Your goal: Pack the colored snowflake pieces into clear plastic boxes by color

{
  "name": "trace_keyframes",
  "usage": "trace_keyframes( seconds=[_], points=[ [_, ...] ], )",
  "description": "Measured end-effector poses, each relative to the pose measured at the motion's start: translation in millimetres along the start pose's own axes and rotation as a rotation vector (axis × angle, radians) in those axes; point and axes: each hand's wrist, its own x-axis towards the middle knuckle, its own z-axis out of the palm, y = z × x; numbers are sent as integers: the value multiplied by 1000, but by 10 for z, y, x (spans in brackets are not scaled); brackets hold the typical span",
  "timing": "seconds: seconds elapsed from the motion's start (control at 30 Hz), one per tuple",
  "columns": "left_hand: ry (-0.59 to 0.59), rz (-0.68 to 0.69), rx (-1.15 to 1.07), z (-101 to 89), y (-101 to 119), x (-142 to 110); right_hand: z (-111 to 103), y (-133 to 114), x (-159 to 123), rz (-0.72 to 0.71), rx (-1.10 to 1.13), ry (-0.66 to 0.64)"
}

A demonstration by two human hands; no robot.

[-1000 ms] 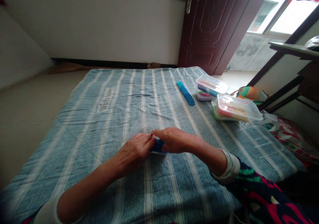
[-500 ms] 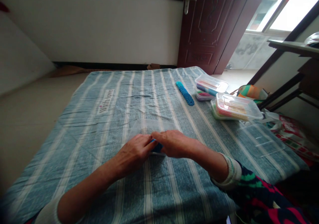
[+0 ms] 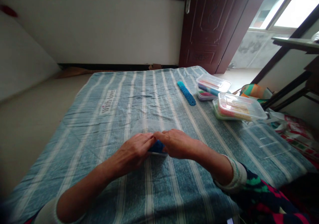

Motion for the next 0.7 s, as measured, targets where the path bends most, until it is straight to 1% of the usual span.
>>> trace_keyframes(
  seconds=[0.07,0.1,0.17,0.23,0.3,0.4,0.53,0.63,0.7],
  points=[
    [-48,-31,-79,-155,-27,-30,-48,44,-23,11,6,35],
    [-77,-47,-127,-241,-48,-54,-75,75,-34,12,23,80],
    [-119,-74,-206,-409,-105,-118,-124,149,-55,2,82,222],
    [-96,-119,-244,-547,-172,-192,-158,237,-74,0,162,380],
    [-82,-155,-270,-640,-235,-256,-170,336,-92,29,242,512],
    [-56,-200,-312,-704,-302,-301,-138,514,-118,149,306,643],
    [21,-280,-360,-714,-355,-264,-18,818,-141,324,313,780],
    [61,-355,-357,-705,-418,-208,68,1062,-146,418,381,834],
    [76,-382,-323,-698,-484,-157,90,1207,-138,484,407,837]
  ],
)
